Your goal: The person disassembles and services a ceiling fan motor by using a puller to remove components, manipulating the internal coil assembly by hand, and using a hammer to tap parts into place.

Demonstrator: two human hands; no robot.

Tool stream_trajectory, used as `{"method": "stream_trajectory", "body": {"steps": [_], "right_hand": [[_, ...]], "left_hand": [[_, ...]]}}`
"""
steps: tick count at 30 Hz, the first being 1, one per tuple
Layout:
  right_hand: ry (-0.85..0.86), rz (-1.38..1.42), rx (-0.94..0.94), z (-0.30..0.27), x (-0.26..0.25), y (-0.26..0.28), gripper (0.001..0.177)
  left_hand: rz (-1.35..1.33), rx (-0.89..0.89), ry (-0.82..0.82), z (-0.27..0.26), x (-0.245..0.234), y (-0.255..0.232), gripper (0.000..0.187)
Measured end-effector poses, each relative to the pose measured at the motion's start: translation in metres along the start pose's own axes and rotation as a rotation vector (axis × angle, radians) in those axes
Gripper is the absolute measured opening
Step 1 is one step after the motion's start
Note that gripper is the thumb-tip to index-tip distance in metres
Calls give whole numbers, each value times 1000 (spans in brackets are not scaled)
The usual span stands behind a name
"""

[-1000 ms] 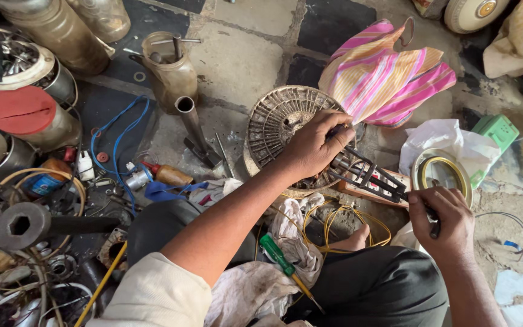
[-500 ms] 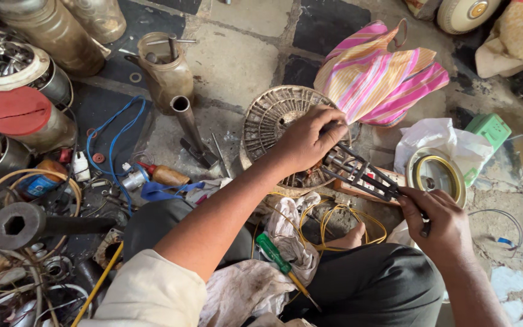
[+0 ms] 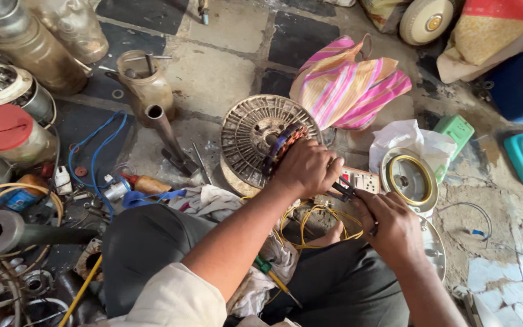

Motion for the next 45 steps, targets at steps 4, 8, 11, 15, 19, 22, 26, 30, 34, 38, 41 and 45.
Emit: {"method": "stream_trajectory", "body": {"steps": [4,8,11,15,19,22,26,30,34,38,41,45], "right_hand": [[-39,-17,142,-5,6,5,20],[-20,19,221,-9,10,4,20],[-42,49,189,-14,12,-1,23],[-30,45,165,-17,21,-16,22],[-35,77,72,-6,19,-27,13],[-28,96,-34,12,10,-33,14],[77,66,17,36,3,-44,15],[33,105,-82,48,-3,-45,14],[-18,115,-144,42,-1,-46,15],[3,73,-25,33,6,-51,16],[-45,93,-36,26,7,-46,13],[-46,110,-35,14,4,-44,14]], "left_hand": [[23,54,-4,0,7,1,32],[36,105,-63,-7,8,0,31],[24,144,-40,-11,8,-1,36],[130,187,-83,-17,14,-4,41],[217,97,-51,-8,17,-6,39],[349,153,-69,2,11,-13,35],[292,226,-133,15,-45,24,27],[-55,-610,61,39,-69,50,39],[95,-723,108,40,-47,43,42],[297,-607,-18,18,-37,36,33],[257,-614,-87,6,-38,29,23],[269,-552,-158,3,-35,18,24]]}}
Point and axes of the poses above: each hand's wrist, its own z-axis towards the middle knuckle, its own x-axis out of the palm, y = z × x, the point moved 2 cm from there along z, towards the middle knuckle, and after that the axes turned 1 degree about y, right-handed, at the moved point
